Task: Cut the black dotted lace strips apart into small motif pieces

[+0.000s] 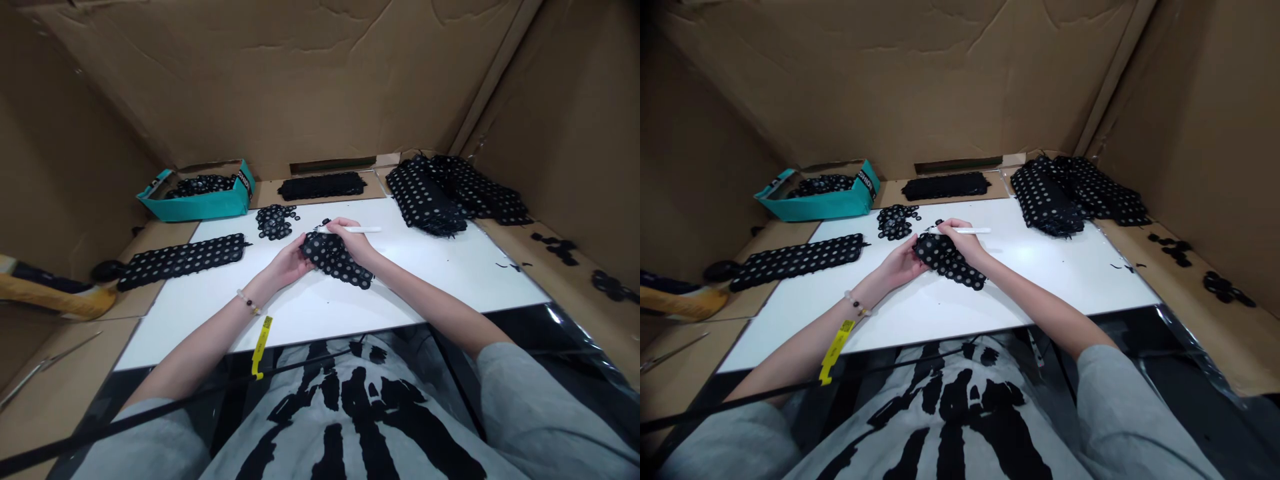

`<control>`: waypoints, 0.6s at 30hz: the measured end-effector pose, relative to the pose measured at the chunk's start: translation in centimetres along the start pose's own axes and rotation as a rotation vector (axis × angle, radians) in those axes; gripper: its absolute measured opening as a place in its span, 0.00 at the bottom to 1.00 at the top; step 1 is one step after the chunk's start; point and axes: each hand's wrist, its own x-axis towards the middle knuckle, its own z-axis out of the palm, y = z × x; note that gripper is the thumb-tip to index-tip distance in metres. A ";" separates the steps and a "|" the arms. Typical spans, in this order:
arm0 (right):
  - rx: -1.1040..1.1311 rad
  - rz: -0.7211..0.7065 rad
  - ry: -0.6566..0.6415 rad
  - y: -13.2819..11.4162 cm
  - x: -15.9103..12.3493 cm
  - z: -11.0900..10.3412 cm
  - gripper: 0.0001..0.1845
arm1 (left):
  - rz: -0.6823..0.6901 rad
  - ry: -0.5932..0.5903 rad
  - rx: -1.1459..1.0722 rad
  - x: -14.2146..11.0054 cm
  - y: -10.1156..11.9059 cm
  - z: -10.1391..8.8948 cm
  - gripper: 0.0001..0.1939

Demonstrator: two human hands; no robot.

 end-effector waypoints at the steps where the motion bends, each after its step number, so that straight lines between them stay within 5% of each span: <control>1: 0.001 -0.005 -0.008 0.0 0.0 0.1 0.11 | 0.003 -0.013 0.033 0.0 -0.1 -0.1 0.10; 8: -0.107 0.020 -0.086 -0.7 -0.2 0.2 0.11 | 0.233 -0.022 0.302 -0.2 -0.9 -0.3 0.19; 18: -0.206 0.016 -0.029 -0.1 0.0 -0.2 0.10 | 0.176 0.024 0.137 0.5 0.0 -1.1 0.06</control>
